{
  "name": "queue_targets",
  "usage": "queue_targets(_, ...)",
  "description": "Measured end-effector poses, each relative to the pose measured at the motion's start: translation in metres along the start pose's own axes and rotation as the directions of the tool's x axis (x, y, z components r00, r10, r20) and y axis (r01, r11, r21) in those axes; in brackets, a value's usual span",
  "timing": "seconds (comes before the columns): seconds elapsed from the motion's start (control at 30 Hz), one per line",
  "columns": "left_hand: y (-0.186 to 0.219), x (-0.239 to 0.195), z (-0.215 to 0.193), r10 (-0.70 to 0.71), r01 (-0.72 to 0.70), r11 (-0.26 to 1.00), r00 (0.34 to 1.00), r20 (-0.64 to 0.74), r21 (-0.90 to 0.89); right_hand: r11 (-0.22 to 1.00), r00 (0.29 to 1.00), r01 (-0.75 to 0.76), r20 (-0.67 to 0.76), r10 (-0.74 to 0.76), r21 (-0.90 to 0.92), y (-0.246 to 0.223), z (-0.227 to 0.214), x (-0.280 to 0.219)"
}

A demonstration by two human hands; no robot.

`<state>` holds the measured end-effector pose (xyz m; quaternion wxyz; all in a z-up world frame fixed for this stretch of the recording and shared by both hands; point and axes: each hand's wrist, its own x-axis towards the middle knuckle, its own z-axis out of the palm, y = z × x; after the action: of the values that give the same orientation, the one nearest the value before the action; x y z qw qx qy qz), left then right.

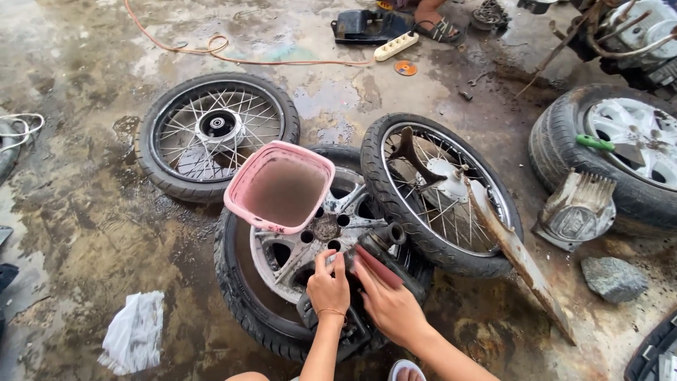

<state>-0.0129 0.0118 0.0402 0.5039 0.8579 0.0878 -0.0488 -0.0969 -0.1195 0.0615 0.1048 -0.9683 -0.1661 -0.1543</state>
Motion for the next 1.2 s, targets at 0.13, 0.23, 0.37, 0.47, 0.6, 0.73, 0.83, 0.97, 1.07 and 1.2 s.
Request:
queue_targets(0.13, -0.005, 0.001, 0.003, 0.015, -0.015, 1.0, 1.0, 0.004, 0.009, 0.95, 0.992, 0.128, 0.021, -0.128, -0.285, 0.005, -0.02, -0.059)
queue_targets(0.23, -0.007, 0.005, 0.006, 0.032, -0.032, 0.999, 0.999, -0.01, 0.006, 0.972, 0.995, 0.089, 0.065, -0.076, -0.219, 0.008, -0.022, -0.065)
queue_targets(0.37, -0.013, 0.003, 0.008, 0.088, -0.088, 0.996, 0.996, -0.021, 0.001, 0.959, 0.989, 0.119, 0.115, -0.092, -0.258, 0.012, 0.001, -0.028)
queue_targets(0.47, -0.012, 0.003, 0.007, 0.111, -0.112, 0.994, 0.993, -0.032, -0.016, 0.977, 0.995, 0.097, -0.003, -0.099, -0.187, 0.006, 0.011, 0.022)
queue_targets(0.6, -0.01, 0.001, 0.005, 0.114, -0.115, 0.993, 0.993, -0.039, -0.02, 0.89, 0.973, 0.201, -0.018, -0.228, -0.41, 0.002, 0.013, 0.033)
queue_targets(0.73, -0.005, 0.0, 0.0, 0.052, -0.052, 0.998, 0.999, 0.009, -0.026, 0.935, 0.994, 0.112, 0.029, -0.108, -0.337, 0.001, 0.004, -0.005)
queue_targets(0.83, -0.008, 0.002, 0.004, 0.037, -0.036, 0.999, 0.999, 0.018, -0.016, 0.91, 0.988, 0.138, 0.116, -0.1, -0.39, 0.013, 0.005, -0.056)
queue_targets(0.97, -0.012, 0.004, 0.008, 0.032, -0.033, 0.999, 0.999, 0.003, 0.007, 0.939, 0.98, 0.066, 0.201, 0.004, -0.338, 0.023, 0.019, -0.09)
queue_targets(1.07, -0.015, 0.005, 0.009, 0.067, -0.067, 0.998, 0.998, -0.018, 0.012, 0.908, 0.992, 0.119, 0.019, -0.121, -0.401, 0.007, -0.006, -0.035)
queue_targets(1.2, -0.017, 0.007, 0.01, 0.072, -0.072, 0.997, 0.997, -0.01, 0.009, 0.92, 0.995, 0.094, -0.001, -0.102, -0.382, 0.006, 0.019, 0.022)
